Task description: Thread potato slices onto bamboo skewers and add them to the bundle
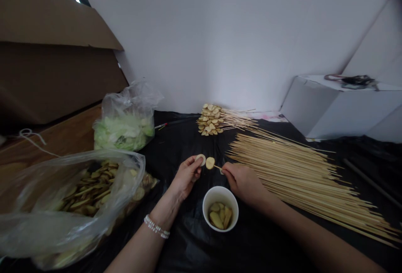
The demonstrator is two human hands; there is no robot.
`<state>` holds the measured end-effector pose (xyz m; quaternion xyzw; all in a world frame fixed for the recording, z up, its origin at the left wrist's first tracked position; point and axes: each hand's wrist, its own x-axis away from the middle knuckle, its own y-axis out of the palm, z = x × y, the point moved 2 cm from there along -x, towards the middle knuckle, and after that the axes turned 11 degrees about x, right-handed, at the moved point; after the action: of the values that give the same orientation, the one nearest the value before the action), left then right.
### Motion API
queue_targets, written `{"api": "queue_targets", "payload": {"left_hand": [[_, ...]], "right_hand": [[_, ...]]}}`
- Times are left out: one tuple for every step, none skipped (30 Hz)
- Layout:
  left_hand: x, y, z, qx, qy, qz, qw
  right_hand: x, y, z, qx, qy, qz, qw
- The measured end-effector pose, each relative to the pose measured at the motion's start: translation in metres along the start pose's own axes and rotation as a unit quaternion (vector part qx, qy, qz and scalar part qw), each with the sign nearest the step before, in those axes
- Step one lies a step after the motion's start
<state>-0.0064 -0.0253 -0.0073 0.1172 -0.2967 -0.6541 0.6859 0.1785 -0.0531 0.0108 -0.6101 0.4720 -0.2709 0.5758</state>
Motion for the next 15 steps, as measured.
{"api": "queue_targets", "payload": {"left_hand": [[0.0002, 0.0002, 0.0001, 0.0, 0.0, -0.002, 1.0], [0.0003, 0.0003, 0.0002, 0.0, 0.0, -0.004, 1.0], [0.0005, 0.0004, 0.0003, 0.002, 0.001, -0.005, 1.0], [0.0006, 0.0006, 0.0004, 0.003, 0.001, -0.006, 1.0], [0.0008, 0.0007, 0.0003, 0.003, 0.001, -0.007, 1.0], [0.001, 0.001, 0.0003, 0.003, 0.001, -0.008, 1.0], [0.0011, 0.0012, 0.0002, 0.002, 0.0, -0.01, 1.0], [0.0013, 0.0015, 0.0, 0.001, 0.0, -0.011, 1.0], [0.0014, 0.0017, -0.0001, 0.001, 0.0, -0.013, 1.0], [0.0014, 0.0019, -0.0003, 0.002, 0.001, -0.014, 1.0], [0.0014, 0.002, -0.0005, 0.003, 0.0, -0.016, 1.0], [0.0013, 0.002, -0.0006, 0.002, 0.001, -0.018, 1.0], [0.0011, 0.0018, -0.0007, 0.0, 0.001, -0.021, 1.0], [0.0009, 0.0016, -0.0007, -0.003, 0.003, -0.024, 1.0], [0.0006, 0.0013, -0.0007, -0.007, 0.004, -0.027, 1.0]], "right_hand": [[0.0, 0.0004, 0.0003, -0.001, -0.001, 0.001, 1.0], [0.0002, 0.0008, 0.0006, -0.004, -0.001, 0.003, 1.0], [0.0003, 0.0013, 0.001, -0.008, -0.004, 0.005, 1.0], [0.0004, 0.0018, 0.0013, -0.011, -0.006, 0.007, 1.0], [0.0006, 0.0021, 0.0016, -0.012, -0.007, 0.009, 1.0], [0.0006, 0.0024, 0.0018, -0.012, -0.008, 0.012, 1.0], [0.0006, 0.0025, 0.0018, -0.011, -0.008, 0.015, 1.0], [0.0006, 0.0025, 0.0018, -0.01, -0.009, 0.017, 1.0], [0.0005, 0.0025, 0.0016, -0.011, -0.009, 0.018, 1.0], [0.0004, 0.0025, 0.0014, -0.013, -0.01, 0.017, 1.0], [0.0003, 0.0025, 0.0011, -0.015, -0.01, 0.016, 1.0], [0.0004, 0.0024, 0.0008, -0.018, -0.01, 0.015, 1.0], [0.0004, 0.0023, 0.0005, -0.02, -0.01, 0.014, 1.0], [0.0005, 0.0021, 0.0002, -0.02, -0.011, 0.014, 1.0], [0.0007, 0.0019, 0.0001, -0.02, -0.011, 0.015, 1.0]]}}
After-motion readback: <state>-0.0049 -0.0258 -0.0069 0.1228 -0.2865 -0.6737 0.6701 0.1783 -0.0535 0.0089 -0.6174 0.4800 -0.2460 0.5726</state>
